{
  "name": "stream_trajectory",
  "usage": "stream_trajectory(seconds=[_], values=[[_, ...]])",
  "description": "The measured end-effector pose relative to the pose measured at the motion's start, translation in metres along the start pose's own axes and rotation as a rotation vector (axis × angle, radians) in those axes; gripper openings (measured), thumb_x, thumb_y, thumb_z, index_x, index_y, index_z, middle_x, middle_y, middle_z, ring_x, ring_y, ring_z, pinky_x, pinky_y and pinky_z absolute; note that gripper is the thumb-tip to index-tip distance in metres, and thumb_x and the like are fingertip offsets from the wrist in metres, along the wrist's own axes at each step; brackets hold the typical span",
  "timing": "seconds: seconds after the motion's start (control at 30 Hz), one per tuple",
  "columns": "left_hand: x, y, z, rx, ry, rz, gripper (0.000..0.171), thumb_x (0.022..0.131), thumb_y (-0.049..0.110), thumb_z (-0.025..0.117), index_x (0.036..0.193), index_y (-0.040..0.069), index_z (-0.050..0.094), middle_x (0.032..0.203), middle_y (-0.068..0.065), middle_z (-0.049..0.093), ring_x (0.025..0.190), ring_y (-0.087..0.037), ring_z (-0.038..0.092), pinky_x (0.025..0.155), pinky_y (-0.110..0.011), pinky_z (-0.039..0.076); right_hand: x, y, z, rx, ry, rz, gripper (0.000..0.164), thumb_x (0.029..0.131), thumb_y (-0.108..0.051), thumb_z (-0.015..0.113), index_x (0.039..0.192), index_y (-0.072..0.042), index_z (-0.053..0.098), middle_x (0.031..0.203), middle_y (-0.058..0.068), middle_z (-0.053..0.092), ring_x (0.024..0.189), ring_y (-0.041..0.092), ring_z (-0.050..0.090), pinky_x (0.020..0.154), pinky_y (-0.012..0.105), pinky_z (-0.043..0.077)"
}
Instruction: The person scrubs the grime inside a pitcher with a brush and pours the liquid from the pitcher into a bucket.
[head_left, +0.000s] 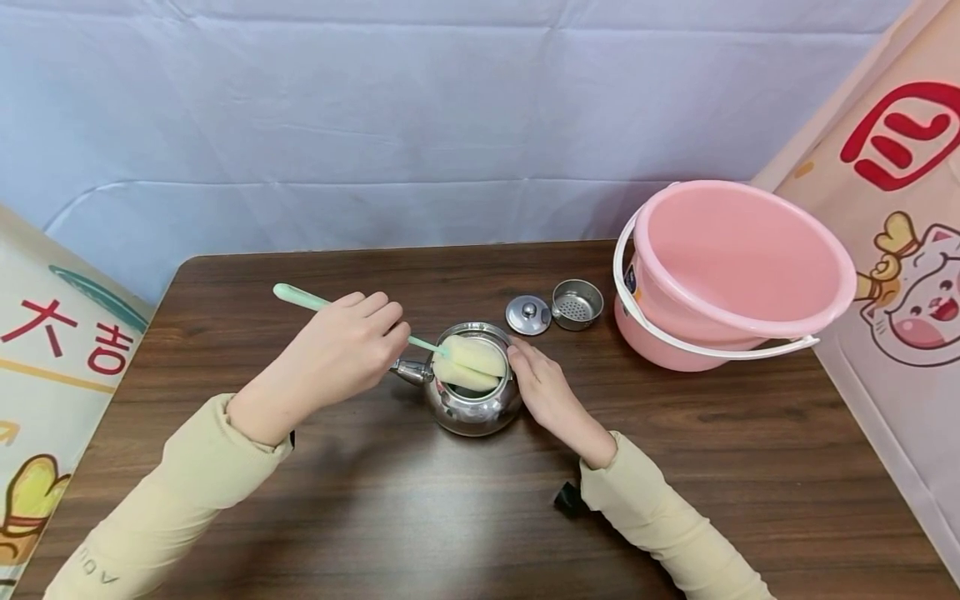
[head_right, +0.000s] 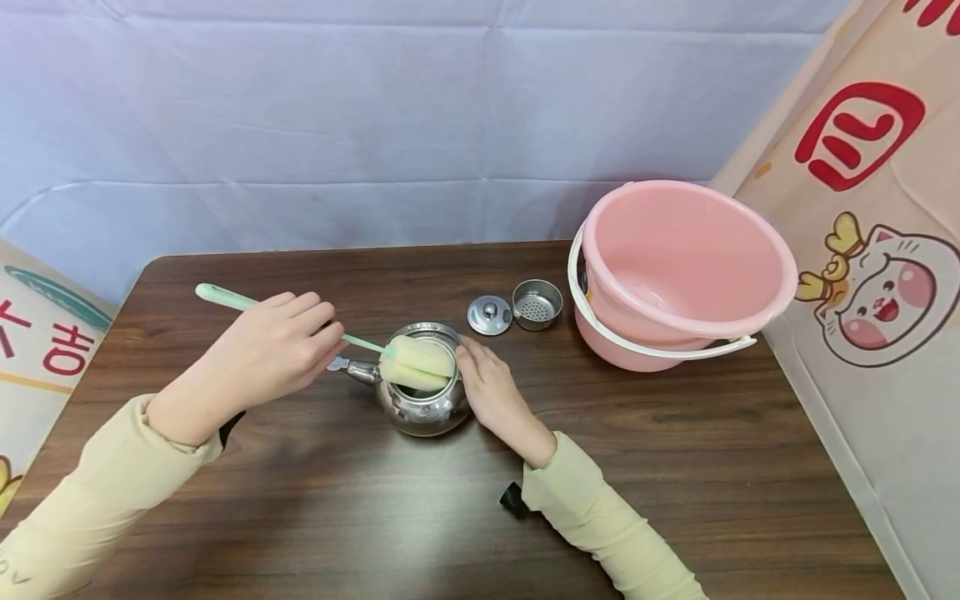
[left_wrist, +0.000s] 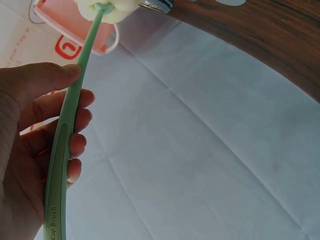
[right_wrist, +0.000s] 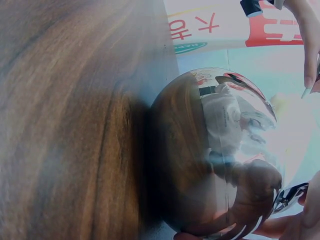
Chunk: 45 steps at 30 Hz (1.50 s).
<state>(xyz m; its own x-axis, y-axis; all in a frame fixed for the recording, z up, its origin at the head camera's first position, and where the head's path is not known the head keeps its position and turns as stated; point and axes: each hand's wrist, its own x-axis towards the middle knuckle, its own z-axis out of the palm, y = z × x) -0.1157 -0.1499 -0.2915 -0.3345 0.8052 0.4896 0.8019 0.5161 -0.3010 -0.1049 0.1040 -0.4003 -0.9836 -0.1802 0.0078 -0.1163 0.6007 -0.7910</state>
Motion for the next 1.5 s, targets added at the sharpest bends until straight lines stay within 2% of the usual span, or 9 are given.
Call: stream_trajectory(seconds=[0.17,0.43,0.7,1.03,1.3,1.5], values=[[0.001,0.0,-0.001,-0.005,-0.022,-0.007,0.019,0.078,0.0,0.053,0.06,0.005,0.05,0.061,-0.004,0.041,0.057,-0.021,0.038,0.052,-0.026,0.031,0.0,0.0,-0.001,0.003,-0.007,-0.003,0.046,0.098,-0.028,0.031,0.131,0.001,0.045,0.133,0.018,0.046,0.125,0.03,0.04,0.102,0.042,0.03],[0.007,0.001,-0.004,0.0,-0.067,0.015,0.014,0.063,-0.008,0.055,0.06,0.005,0.049,0.061,-0.004,0.04,0.057,-0.021,0.037,0.052,-0.026,0.03,0.0,-0.002,-0.001,0.002,-0.012,-0.007,0.046,0.098,-0.028,0.031,0.131,0.001,0.045,0.133,0.018,0.046,0.125,0.03,0.04,0.102,0.042,0.03],[0.009,0.004,-0.001,0.003,-0.097,0.031,0.012,0.065,-0.006,0.055,0.062,0.005,0.052,0.063,-0.004,0.043,0.059,-0.021,0.038,0.052,-0.026,0.03,-0.001,-0.003,-0.001,0.001,0.007,-0.022,0.045,0.098,-0.026,0.031,0.13,0.0,0.047,0.131,0.017,0.048,0.124,0.03,0.041,0.102,0.042,0.031],[0.007,0.008,0.009,-0.007,-0.09,0.02,0.015,0.065,-0.007,0.054,0.06,0.007,0.05,0.061,-0.003,0.042,0.057,-0.02,0.037,0.052,-0.025,0.03,-0.001,-0.004,-0.001,0.008,0.002,-0.018,0.045,0.099,-0.027,0.03,0.131,0.0,0.047,0.132,0.017,0.048,0.124,0.03,0.041,0.102,0.042,0.031],[0.005,0.011,0.024,-0.026,-0.086,0.034,0.016,0.067,-0.006,0.049,0.059,0.007,0.049,0.06,-0.002,0.042,0.056,-0.02,0.038,0.051,-0.026,0.032,-0.001,-0.004,-0.001,0.011,-0.006,-0.014,0.046,0.099,-0.028,0.029,0.131,-0.001,0.046,0.132,0.016,0.047,0.125,0.029,0.04,0.102,0.042,0.031],[0.006,0.015,0.033,-0.03,-0.06,0.032,0.016,0.067,-0.006,0.052,0.059,0.007,0.048,0.059,-0.002,0.04,0.055,-0.02,0.038,0.05,-0.026,0.032,-0.001,-0.003,-0.001,0.006,-0.007,-0.01,0.045,0.099,-0.028,0.03,0.131,-0.001,0.046,0.133,0.016,0.047,0.125,0.029,0.04,0.102,0.041,0.03]])
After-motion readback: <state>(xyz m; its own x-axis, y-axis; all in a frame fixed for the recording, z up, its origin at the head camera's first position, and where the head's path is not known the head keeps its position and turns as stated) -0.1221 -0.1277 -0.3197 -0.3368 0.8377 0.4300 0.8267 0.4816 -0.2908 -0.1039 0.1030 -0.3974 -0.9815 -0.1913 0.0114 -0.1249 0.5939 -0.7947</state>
